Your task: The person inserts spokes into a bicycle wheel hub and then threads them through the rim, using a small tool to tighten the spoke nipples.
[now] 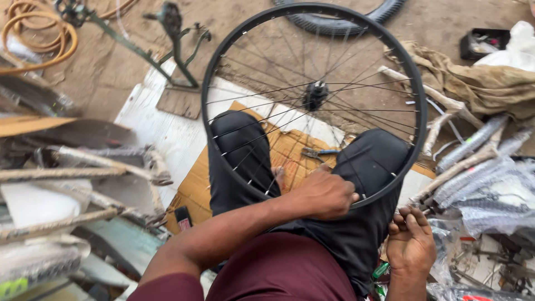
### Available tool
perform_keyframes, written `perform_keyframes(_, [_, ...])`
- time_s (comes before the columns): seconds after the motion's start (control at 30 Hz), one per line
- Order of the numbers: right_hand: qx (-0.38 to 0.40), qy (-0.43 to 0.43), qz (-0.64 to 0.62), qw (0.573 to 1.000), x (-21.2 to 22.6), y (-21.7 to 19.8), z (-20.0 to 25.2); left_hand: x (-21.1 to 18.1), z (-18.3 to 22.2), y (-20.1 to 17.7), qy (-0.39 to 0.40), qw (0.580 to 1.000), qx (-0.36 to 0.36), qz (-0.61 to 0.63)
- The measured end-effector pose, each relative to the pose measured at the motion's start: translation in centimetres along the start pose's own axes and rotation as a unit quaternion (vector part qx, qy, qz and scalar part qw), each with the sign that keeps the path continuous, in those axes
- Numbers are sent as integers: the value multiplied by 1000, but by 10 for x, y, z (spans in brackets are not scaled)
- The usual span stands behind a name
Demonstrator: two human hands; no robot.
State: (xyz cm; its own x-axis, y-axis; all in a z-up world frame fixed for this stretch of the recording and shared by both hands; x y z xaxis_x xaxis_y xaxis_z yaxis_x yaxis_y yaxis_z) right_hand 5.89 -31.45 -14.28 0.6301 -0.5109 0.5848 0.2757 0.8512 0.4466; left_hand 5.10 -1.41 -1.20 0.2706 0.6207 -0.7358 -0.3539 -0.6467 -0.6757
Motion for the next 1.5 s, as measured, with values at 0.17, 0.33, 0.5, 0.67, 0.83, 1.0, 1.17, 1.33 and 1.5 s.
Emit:
perform_keyframes(0.17, [-7, -45, 6, 999, 38, 41, 20, -9, 25, -5, 70, 997, 6, -18])
perform_keyframes(0.33, [161, -118, -69, 977, 70, 106, 27, -21, 42, -5, 63, 995, 71, 33])
perform_keyframes(0.5, [165, -85, -54, 981, 48, 154, 7, -20, 47, 8, 0, 983, 151, 105])
perform_keyframes(0.67, [201, -71, -27, 977, 28, 165, 4, -17, 53, 20, 19, 992, 125, 29])
perform_keyframes(0.83, [241, -98, -17, 965, 31, 168, 13, -18, 51, 17, 16, 994, 97, -37])
perform_keyframes(1.0, [174, -182, -9, 968, 31, 164, 17, -16, 50, 21, 40, 993, 108, -15])
perform_keyframes(1.17, [218, -197, -8, 956, 30, 170, 22, -40, 42, -7, 21, 995, 62, -78])
perform_keyframes(1.33, [252, -152, -38, 955, 32, 176, 18, -30, 12, 4, -48, 993, 84, -61])
perform_keyframes(1.5, [245, -173, -13, 954, 26, 162, 12, -13, -1, 36, 26, 990, 82, -107])
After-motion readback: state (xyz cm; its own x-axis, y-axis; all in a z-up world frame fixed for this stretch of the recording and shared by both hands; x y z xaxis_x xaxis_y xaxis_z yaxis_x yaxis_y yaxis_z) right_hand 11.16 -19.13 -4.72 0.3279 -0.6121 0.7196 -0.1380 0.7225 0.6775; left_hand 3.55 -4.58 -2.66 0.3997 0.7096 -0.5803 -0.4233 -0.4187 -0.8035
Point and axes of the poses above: each hand's wrist, its own z-axis away from the middle knuckle, its own y-axis out of the palm, x = y × z, the point moved 6 cm from there along -z, towards the middle knuckle, and after that the axes turned 14 degrees about y, right-handed, at the moved point
